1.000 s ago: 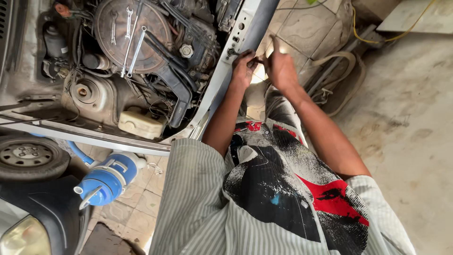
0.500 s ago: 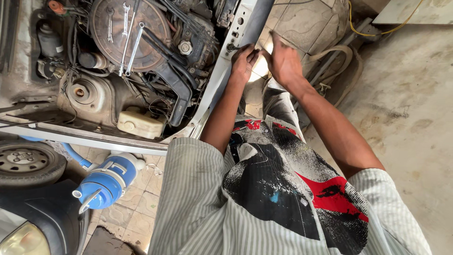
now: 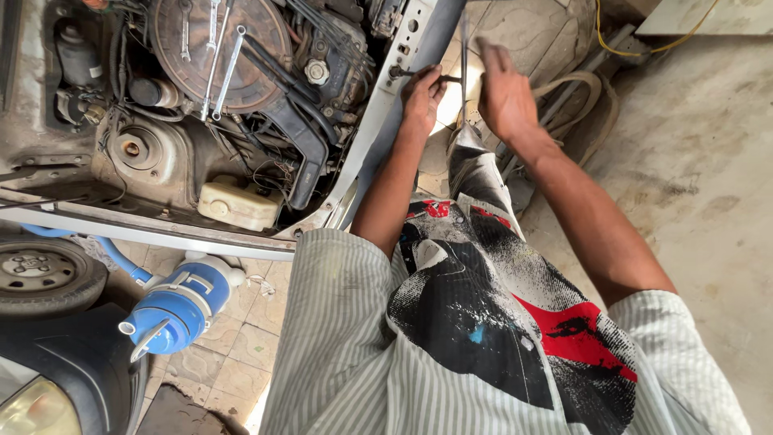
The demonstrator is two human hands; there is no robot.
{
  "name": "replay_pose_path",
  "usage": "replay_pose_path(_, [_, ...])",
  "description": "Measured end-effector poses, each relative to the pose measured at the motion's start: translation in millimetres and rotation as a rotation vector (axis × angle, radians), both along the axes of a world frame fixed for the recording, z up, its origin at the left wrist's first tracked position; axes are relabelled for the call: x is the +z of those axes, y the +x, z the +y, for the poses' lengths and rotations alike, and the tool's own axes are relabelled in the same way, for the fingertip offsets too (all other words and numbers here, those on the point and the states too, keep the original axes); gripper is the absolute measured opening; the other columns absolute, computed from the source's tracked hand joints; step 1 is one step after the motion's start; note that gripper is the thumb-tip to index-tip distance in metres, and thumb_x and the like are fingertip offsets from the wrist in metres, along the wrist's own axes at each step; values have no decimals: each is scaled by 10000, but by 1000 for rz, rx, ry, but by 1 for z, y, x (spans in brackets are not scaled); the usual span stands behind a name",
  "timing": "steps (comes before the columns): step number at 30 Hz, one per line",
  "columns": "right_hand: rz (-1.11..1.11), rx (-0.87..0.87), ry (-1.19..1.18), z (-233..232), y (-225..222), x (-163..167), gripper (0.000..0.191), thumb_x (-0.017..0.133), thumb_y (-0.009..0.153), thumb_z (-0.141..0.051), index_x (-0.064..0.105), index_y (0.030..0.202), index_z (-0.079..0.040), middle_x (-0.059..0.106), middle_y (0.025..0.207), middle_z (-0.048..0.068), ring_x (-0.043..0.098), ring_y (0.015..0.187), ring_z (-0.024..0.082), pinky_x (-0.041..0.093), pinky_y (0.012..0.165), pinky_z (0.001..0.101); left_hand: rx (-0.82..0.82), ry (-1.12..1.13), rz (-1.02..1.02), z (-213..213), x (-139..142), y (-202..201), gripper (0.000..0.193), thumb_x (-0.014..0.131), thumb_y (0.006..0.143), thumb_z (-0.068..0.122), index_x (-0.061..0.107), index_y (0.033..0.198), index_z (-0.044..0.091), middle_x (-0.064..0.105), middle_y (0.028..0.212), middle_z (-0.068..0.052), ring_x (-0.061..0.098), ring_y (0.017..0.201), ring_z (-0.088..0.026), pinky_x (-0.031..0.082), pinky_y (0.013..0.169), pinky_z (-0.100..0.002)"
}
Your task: The person uses a wrench to tighten bolts on the front bumper and engine bay of a white car. They move between the left and right sides of the vehicle, adjusting their position to reach different fasteners.
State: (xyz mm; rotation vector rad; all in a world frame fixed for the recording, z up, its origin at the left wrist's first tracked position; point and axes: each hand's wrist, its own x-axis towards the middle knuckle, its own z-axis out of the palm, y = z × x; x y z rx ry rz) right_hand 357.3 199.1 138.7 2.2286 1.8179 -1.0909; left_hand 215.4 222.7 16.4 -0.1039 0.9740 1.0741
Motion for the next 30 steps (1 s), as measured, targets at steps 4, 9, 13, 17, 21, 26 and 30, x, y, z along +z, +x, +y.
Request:
replay_pose_path(4, [-305,754,758,-6,15,3,592,672,830,-91,515,1399,-137,605,1461,146,673,1262,339,595,930,451,-8,-19,25,2,5,-1,196,772,892,53,684,1067,50,677,986,-53,630,890,-195,549,820,-309])
replay_pose_path(9, [-148,365,198,-4,9,-12,409,641,1153,-402,584,1414,-92,670,1364,132,611,1301,327,576,999,492,33,24,-54,1,3,2,213,762,881,44,668,1072,50,694,1000,-69,677,959,-216,565,864,-339])
replay_pose_path(13, [-111,259,365,-2,2,-11,520,603,974,-205,543,1473,-72,713,1171,241,658,1058,398,575,793,466,57,4,-35,1,-2,4,227,760,883,1,671,1090,26,709,1034,-94,685,969,-218,594,876,-334])
replay_pose_path(17, [-202,653,916,-3,3,1,472,653,825,-105,525,1277,-61,712,1156,195,708,1076,370,608,772,434,45,-1,-51,3,0,5,217,762,888,10,688,1091,1,707,981,-108,691,892,-226,595,770,-316])
replay_pose_path(21, [-51,266,226,0,-5,5,496,674,1101,-187,475,1541,-76,688,1207,232,685,1036,422,582,898,510,26,-13,-14,-2,3,8,205,750,851,6,669,1035,49,725,962,-82,714,853,-212,606,736,-291])
replay_pose_path(26, [-114,270,320,-3,1,-1,707,552,850,-14,474,1550,-83,678,1228,283,675,1049,420,621,745,473,17,-18,-6,-5,4,6,179,751,871,-9,676,1029,32,716,956,-86,711,861,-190,624,769,-277])
replay_pose_path(30, [-248,667,779,-10,17,-6,503,748,837,-188,532,1278,-83,699,1266,206,666,1117,358,620,825,484,31,43,6,-1,3,7,176,783,883,-12,688,1027,24,699,938,-88,667,804,-191,583,714,-291])
